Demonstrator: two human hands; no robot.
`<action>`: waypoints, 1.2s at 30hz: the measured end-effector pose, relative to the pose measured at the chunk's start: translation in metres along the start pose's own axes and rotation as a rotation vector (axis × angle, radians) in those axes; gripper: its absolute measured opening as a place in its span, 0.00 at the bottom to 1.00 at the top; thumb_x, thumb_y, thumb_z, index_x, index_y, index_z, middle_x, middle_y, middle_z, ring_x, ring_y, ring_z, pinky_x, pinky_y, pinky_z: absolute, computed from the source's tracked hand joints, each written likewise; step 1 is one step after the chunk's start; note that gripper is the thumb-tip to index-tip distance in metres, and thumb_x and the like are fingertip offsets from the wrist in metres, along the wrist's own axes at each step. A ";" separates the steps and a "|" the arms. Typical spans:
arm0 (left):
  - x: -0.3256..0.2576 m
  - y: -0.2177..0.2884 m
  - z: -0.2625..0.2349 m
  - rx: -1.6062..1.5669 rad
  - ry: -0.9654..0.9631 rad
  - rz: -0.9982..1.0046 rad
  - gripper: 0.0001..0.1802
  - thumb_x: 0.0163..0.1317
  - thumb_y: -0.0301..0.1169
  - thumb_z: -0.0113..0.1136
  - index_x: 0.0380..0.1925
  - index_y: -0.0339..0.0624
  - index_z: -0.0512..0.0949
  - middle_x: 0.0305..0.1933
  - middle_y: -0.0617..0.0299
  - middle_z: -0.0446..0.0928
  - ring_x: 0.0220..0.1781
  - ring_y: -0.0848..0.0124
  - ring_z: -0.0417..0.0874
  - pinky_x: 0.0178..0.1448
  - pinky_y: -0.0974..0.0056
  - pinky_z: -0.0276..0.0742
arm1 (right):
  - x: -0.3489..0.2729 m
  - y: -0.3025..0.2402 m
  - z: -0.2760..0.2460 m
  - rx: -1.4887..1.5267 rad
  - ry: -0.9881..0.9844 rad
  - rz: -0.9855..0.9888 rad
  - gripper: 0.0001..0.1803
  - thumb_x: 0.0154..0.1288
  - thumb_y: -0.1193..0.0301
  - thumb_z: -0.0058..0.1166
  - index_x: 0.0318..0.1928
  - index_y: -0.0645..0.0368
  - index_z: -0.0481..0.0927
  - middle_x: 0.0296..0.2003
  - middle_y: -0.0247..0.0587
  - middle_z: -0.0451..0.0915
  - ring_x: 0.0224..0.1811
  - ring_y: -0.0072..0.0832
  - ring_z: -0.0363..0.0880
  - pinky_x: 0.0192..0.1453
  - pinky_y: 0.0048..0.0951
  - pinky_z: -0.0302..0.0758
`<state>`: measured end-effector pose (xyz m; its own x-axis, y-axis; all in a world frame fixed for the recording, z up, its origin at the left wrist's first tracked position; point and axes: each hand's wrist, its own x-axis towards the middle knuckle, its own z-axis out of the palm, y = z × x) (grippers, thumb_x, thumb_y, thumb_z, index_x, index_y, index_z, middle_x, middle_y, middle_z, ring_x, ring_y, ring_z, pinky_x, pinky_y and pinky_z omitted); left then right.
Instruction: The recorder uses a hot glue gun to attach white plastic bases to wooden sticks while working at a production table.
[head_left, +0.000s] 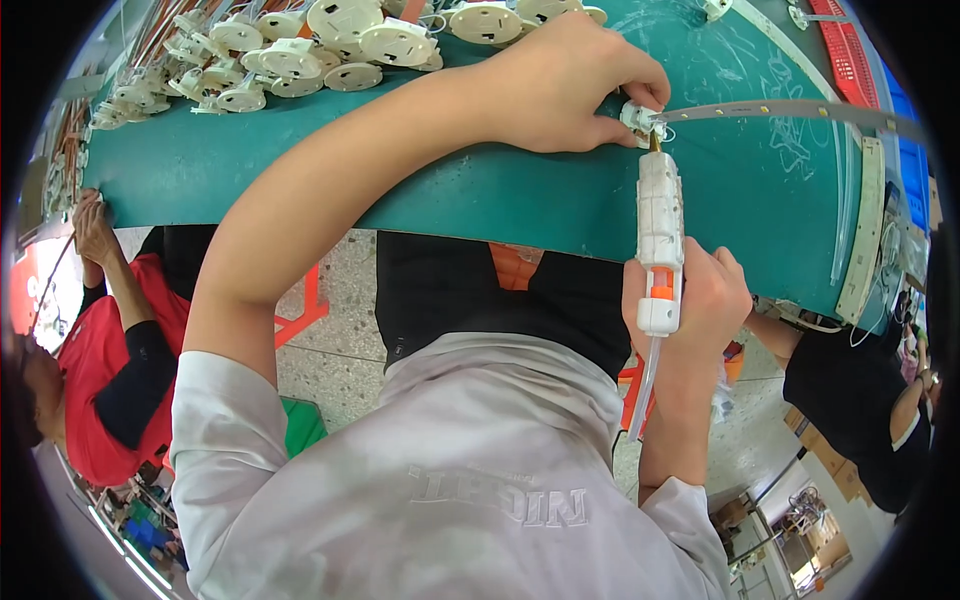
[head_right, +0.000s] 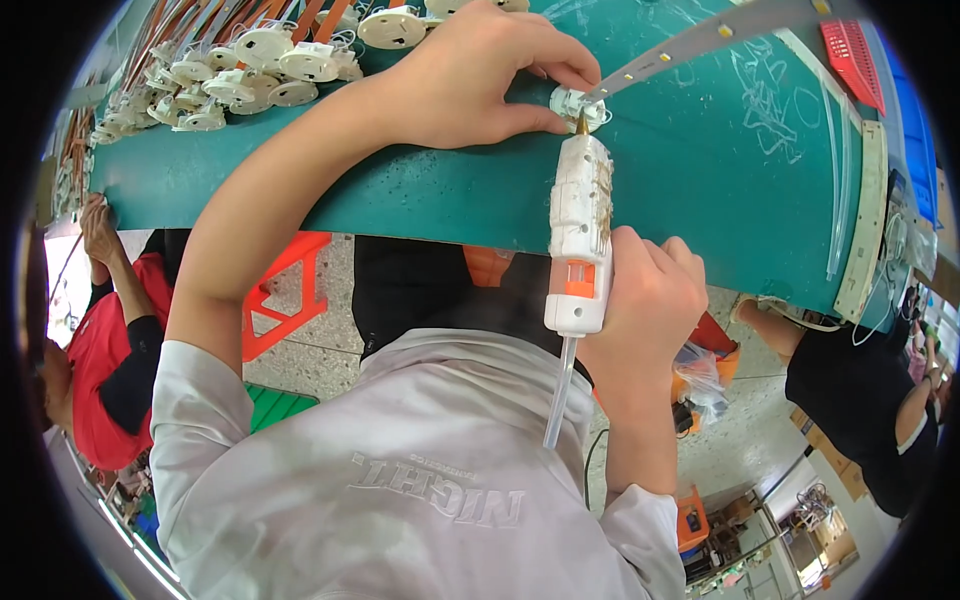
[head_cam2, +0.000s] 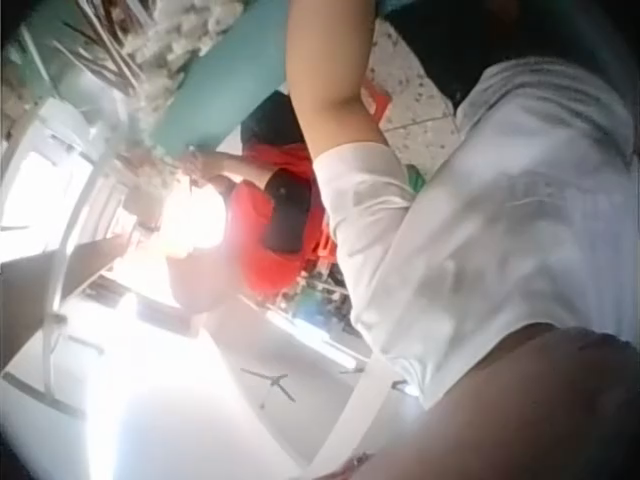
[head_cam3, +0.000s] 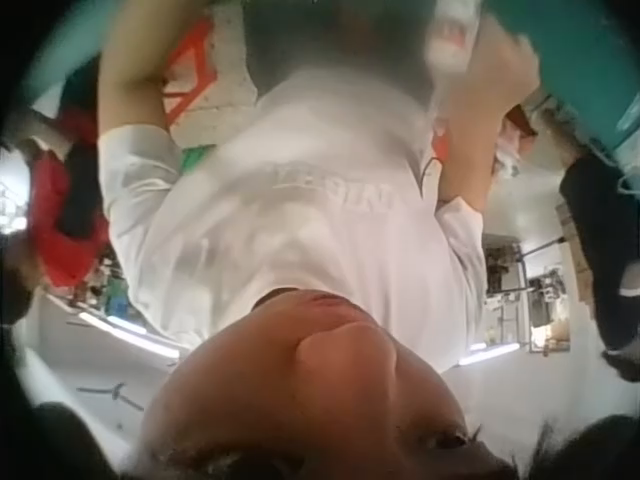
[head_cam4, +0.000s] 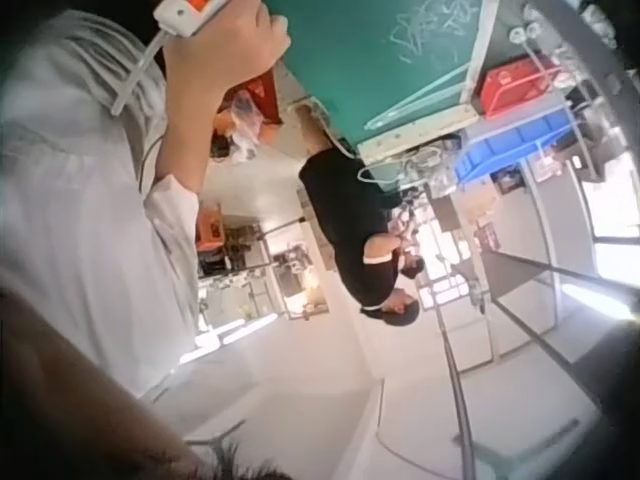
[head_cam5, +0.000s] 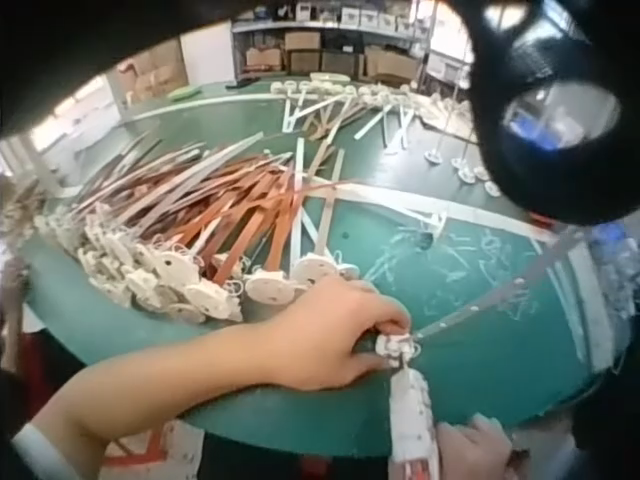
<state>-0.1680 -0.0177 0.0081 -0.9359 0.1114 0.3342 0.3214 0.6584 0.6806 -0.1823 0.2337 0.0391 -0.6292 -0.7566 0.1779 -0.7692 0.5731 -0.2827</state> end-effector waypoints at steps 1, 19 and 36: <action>0.000 -0.001 0.000 0.001 -0.004 0.002 0.17 0.51 0.29 0.73 0.42 0.42 0.82 0.40 0.54 0.85 0.46 0.54 0.84 0.54 0.55 0.76 | 0.001 -0.001 -0.001 -0.017 0.004 -0.017 0.17 0.46 0.65 0.70 0.22 0.57 0.72 0.16 0.40 0.69 0.22 0.38 0.65 0.29 0.36 0.65; -0.005 -0.001 0.001 0.139 0.077 0.091 0.18 0.51 0.32 0.77 0.43 0.43 0.85 0.40 0.62 0.88 0.46 0.65 0.87 0.54 0.59 0.80 | -0.004 0.006 -0.002 0.079 0.024 -0.016 0.16 0.48 0.64 0.70 0.26 0.57 0.74 0.22 0.42 0.75 0.25 0.41 0.76 0.29 0.39 0.70; -0.006 0.001 -0.001 0.091 0.044 0.065 0.24 0.49 0.29 0.78 0.48 0.40 0.83 0.43 0.57 0.86 0.47 0.63 0.88 0.53 0.62 0.82 | -0.004 0.014 -0.002 0.116 0.089 -0.061 0.14 0.47 0.68 0.69 0.26 0.58 0.74 0.21 0.41 0.75 0.23 0.40 0.72 0.26 0.37 0.66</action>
<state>-0.1620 -0.0186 0.0068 -0.9056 0.1248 0.4054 0.3652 0.7157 0.5953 -0.1908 0.2450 0.0361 -0.5927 -0.7555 0.2791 -0.7916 0.4824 -0.3751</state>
